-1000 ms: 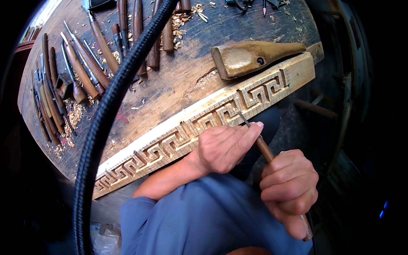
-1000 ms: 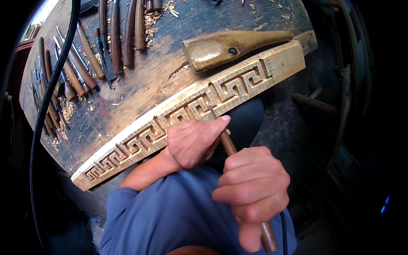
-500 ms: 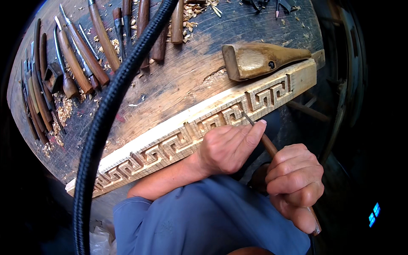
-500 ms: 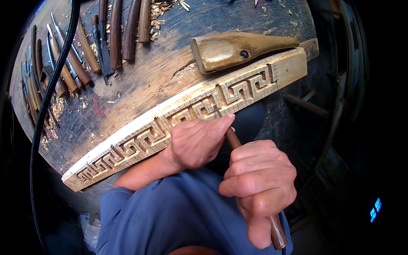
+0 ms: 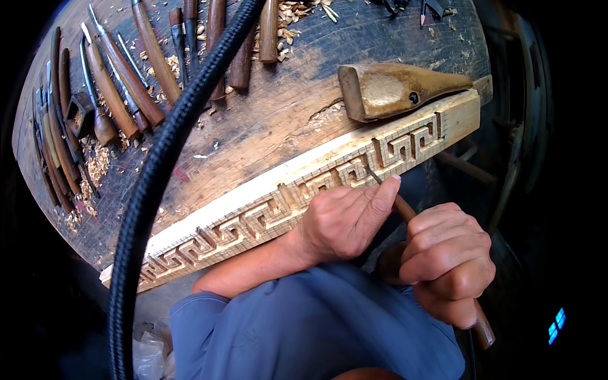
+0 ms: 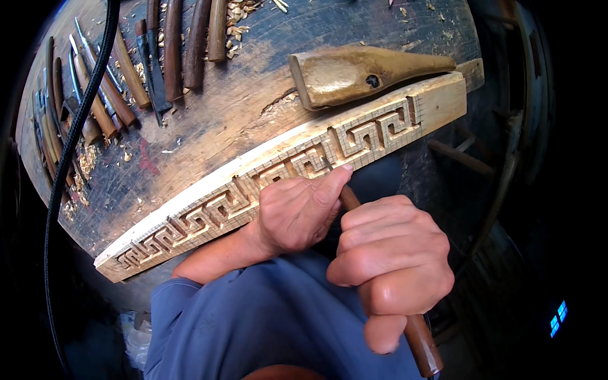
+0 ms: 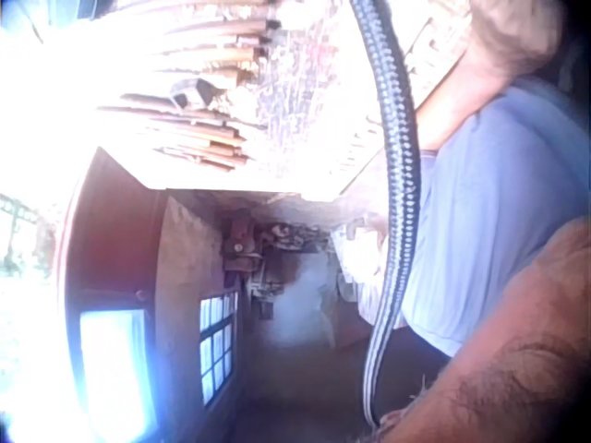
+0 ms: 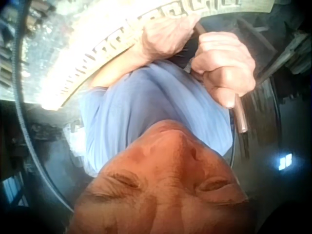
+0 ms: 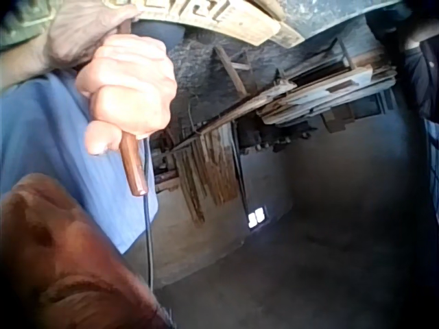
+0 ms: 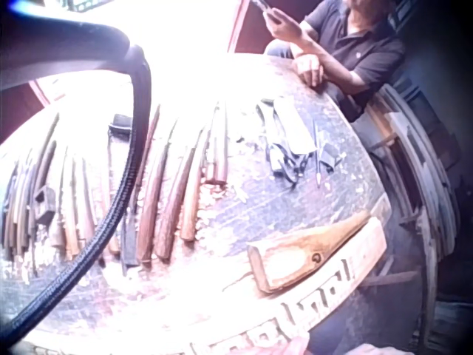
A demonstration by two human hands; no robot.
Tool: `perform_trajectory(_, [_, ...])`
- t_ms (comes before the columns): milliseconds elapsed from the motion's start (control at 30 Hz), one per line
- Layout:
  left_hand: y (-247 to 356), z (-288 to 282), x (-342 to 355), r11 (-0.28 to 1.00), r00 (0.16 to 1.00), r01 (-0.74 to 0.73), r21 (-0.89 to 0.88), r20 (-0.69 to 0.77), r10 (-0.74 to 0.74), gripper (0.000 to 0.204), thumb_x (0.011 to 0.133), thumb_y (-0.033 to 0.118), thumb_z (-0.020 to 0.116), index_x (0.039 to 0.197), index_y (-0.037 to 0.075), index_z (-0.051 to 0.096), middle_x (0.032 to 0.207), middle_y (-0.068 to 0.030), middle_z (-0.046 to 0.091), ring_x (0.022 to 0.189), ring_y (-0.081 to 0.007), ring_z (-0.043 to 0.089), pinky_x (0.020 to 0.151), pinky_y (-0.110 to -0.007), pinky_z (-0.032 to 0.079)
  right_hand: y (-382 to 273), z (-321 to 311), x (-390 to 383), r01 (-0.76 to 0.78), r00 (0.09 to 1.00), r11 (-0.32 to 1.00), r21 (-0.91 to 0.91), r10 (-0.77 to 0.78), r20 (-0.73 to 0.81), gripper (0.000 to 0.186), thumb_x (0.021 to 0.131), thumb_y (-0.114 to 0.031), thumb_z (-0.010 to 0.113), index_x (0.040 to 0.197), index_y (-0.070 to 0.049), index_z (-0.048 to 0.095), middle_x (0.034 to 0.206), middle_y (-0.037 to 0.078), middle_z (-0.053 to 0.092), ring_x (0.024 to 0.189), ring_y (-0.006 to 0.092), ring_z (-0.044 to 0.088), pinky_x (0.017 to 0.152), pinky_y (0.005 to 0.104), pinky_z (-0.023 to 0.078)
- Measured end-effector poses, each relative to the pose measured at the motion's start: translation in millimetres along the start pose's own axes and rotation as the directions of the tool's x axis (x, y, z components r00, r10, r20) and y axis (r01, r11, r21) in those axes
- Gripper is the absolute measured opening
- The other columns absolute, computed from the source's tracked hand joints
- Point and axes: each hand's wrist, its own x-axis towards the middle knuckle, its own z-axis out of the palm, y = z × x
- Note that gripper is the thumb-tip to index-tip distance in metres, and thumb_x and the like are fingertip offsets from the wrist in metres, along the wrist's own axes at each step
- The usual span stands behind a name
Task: The person carves a geometric pattern into a wooden beam using a chisel and a wooden mallet, occasionally clearing away wood shavings by hand.
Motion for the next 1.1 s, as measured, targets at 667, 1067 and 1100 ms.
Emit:
perform_trajectory(667, [-0.2, -1.4, -7.9, 0.985, 0.984, -0.167, -0.030, -0.075, 0.164, 0.041, 0.094, -0.001, 0.079, 0.134, -0.011, 0.072, 0.092, -0.0114, 0.081, 0.075, -0.0234, 0.081, 0.061, -0.032, 0.062, -20.9, 28.1, -26.9, 0.191, 0.961, 0.975, -0.114, -0.210, -0.180, 0.052, 0.115, -0.028, 0.069, 0.072, -0.009, 0.047, 0.064, 0.011, 0.066, 0.043, 0.0181, 0.058, 0.040, 0.0282, 0.040])
perform_trajectory(1067, [1.9, 2.8, -3.5, 0.992, 0.991, -0.128, -0.006, -0.028, 0.127, 0.043, 0.096, -0.006, 0.075, 0.138, -0.011, 0.071, 0.092, -0.0147, 0.080, 0.072, -0.0236, 0.078, 0.061, -0.033, 0.061, -12.6, 16.6, -24.6, 0.180, 0.963, 0.973, -0.143, -0.204, -0.174, 0.071, 0.117, -0.062, 0.055, 0.071, -0.008, 0.047, 0.064, 0.010, 0.066, 0.040, 0.0152, 0.054, 0.037, 0.0270, 0.039])
perform_trajectory(1100, [1.7, 2.6, -3.1, 0.992, 0.992, -0.123, -0.009, -0.032, 0.122, 0.043, 0.095, -0.006, 0.075, 0.137, -0.011, 0.072, 0.092, -0.0147, 0.080, 0.073, -0.0236, 0.078, 0.061, -0.033, 0.061, -12.0, 14.5, -23.5, 0.170, 0.970, 0.978, -0.123, -0.188, -0.155, 0.072, 0.116, -0.063, 0.056, 0.071, -0.008, 0.047, 0.065, 0.010, 0.066, 0.040, 0.0153, 0.054, 0.037, 0.0270, 0.038])
